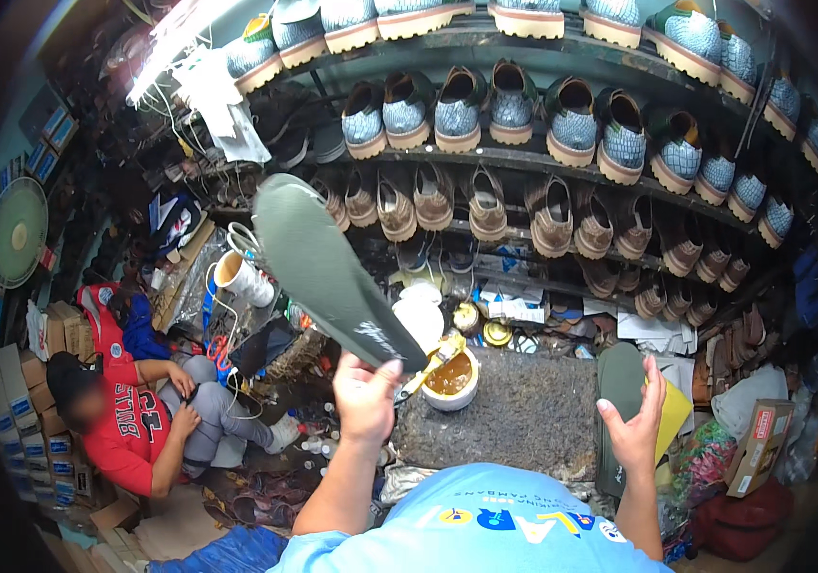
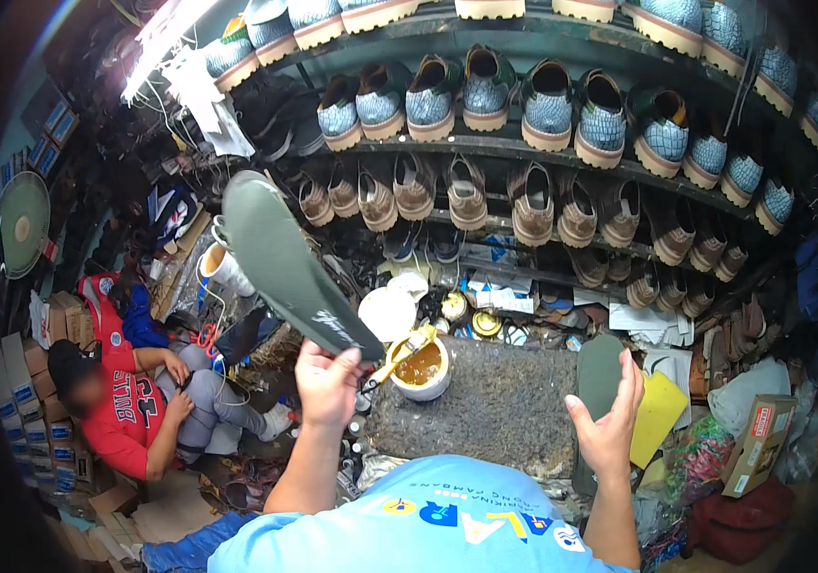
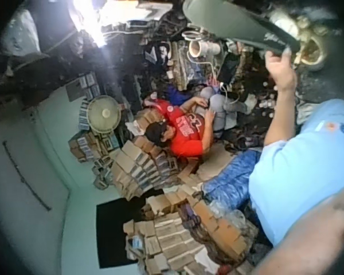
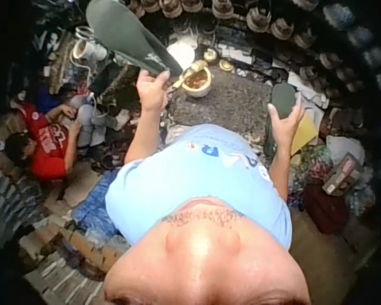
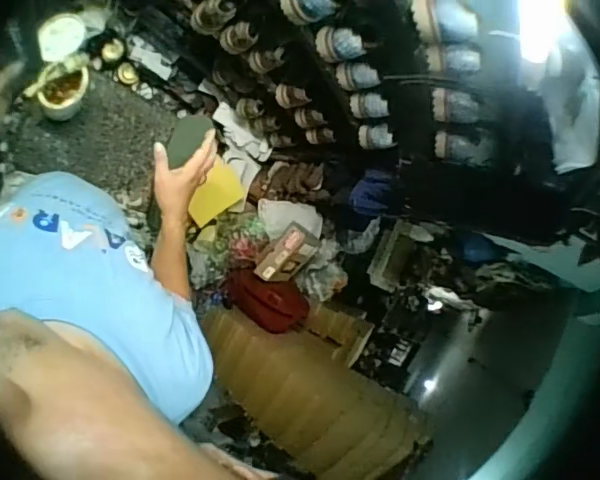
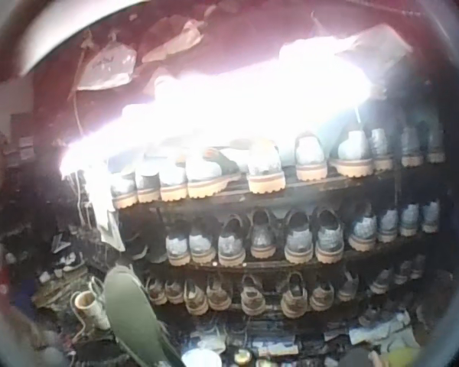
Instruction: Applying adhesive to a shoe insole and then inserting it into a shoe.
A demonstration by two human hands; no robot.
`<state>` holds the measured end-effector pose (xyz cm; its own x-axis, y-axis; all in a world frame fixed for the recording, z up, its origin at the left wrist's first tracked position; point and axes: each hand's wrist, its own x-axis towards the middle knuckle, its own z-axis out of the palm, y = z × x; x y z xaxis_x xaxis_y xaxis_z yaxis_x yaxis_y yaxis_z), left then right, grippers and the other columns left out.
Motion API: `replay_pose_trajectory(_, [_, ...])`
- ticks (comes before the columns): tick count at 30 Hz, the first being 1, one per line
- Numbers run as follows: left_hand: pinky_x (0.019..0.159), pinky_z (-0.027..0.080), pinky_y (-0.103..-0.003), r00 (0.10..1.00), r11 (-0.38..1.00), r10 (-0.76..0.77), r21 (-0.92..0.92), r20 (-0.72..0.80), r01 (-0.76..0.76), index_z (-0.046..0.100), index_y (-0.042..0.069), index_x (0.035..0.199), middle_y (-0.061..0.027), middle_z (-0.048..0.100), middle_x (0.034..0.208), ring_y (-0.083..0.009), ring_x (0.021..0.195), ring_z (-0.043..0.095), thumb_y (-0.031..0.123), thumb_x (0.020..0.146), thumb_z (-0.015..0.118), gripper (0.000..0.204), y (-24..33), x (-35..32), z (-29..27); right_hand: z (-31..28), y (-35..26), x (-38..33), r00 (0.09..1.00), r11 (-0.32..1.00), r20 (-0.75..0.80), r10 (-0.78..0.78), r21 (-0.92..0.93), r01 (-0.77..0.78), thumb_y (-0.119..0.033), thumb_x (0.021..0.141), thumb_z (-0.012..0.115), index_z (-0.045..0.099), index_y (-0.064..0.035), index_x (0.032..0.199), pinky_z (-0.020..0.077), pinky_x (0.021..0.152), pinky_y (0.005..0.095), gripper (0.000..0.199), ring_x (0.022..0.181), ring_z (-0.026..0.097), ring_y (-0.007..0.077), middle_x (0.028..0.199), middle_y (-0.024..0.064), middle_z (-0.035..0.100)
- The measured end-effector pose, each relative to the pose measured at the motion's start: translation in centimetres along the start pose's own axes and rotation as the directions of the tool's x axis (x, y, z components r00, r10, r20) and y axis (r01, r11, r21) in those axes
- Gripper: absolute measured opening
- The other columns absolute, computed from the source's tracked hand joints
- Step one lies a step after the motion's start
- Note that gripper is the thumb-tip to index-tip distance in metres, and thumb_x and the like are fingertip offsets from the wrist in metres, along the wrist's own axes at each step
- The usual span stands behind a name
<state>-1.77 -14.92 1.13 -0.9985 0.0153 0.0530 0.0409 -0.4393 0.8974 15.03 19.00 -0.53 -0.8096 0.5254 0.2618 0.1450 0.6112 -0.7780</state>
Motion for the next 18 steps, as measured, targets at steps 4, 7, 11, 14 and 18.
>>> replay_pose_trajectory(4, [0.086, 0.061, -0.035, 0.983, 0.991, -0.118, 0.085, 0.140, 0.107, 0.056, 0.002, 0.124, -0.0106, 0.068, 0.115, -0.0190, 0.100, 0.070, -0.007, 0.091, 0.070, 0.037, -2.1, -2.5, 1.3, 0.8, -1.7, -0.3, 0.999, 0.994, 0.040, 0.001, 0.110, -0.006, -0.015, 0.077, 0.085, 0.036, 0.0005, 0.155, 0.0362, 0.116, 0.0452, 0.093, 0.142, 0.042, 0.0338, 0.152, 0.0202, 0.042])
replay_pose_trajectory(7, [0.087, 0.053, -0.028, 0.969, 0.985, -0.158, 0.097, 0.190, 0.142, 0.063, 0.002, 0.115, -0.0042, 0.070, 0.108, -0.0115, 0.094, 0.066, -0.003, 0.090, 0.075, 0.028, -3.3, -3.0, 3.4, 0.5, -2.0, -1.6, 0.998, 0.990, 0.067, -0.003, -0.139, 0.012, -0.023, 0.072, 0.090, 0.031, -0.0016, 0.158, 0.0349, 0.117, 0.0504, 0.106, 0.142, 0.038, 0.0419, 0.153, 0.0247, 0.038])
replay_pose_trajectory(11, [0.085, 0.054, -0.028, 0.939, 0.964, -0.216, 0.213, 0.269, 0.161, 0.064, 0.001, 0.117, -0.0051, 0.071, 0.105, -0.0123, 0.095, 0.066, 0.000, 0.090, 0.074, 0.029, -4.3, -3.8, 4.6, -0.9, -0.8, -4.1, 0.975, 0.785, 0.034, 0.220, -0.600, -0.156, -0.029, 0.069, 0.091, 0.020, -0.0029, 0.161, 0.0336, 0.118, 0.0519, 0.119, 0.141, 0.035, 0.0496, 0.155, 0.0304, 0.031])
replay_pose_trajectory(14, [0.085, 0.054, -0.028, 0.915, 0.951, -0.284, 0.204, 0.286, 0.231, 0.063, 0.001, 0.119, -0.0057, 0.071, 0.106, -0.0129, 0.094, 0.067, -0.002, 0.090, 0.073, 0.031, -4.7, -4.5, 6.1, -1.2, 2.2, -6.2, 0.800, 0.700, 0.159, 0.579, -0.599, -0.388, -0.030, 0.065, 0.093, 0.012, -0.0074, 0.164, 0.0399, 0.113, 0.0544, 0.130, 0.138, 0.040, 0.0542, 0.158, 0.0315, 0.024])
replay_pose_trajectory(18, [0.075, 0.054, -0.024, 0.867, 0.914, -0.372, 0.293, 0.332, 0.280, 0.060, 0.002, 0.125, -0.0061, 0.071, 0.107, -0.0104, 0.089, 0.066, -0.006, 0.088, 0.071, 0.039, -6.0, -4.8, 6.4, -2.7, 2.0, -5.8, 0.832, 0.728, 0.096, 0.547, -0.545, -0.416, -0.020, 0.066, 0.088, 0.021, -0.0121, 0.163, 0.0460, 0.108, 0.0521, 0.118, 0.132, 0.049, 0.0501, 0.149, 0.0282, 0.037])
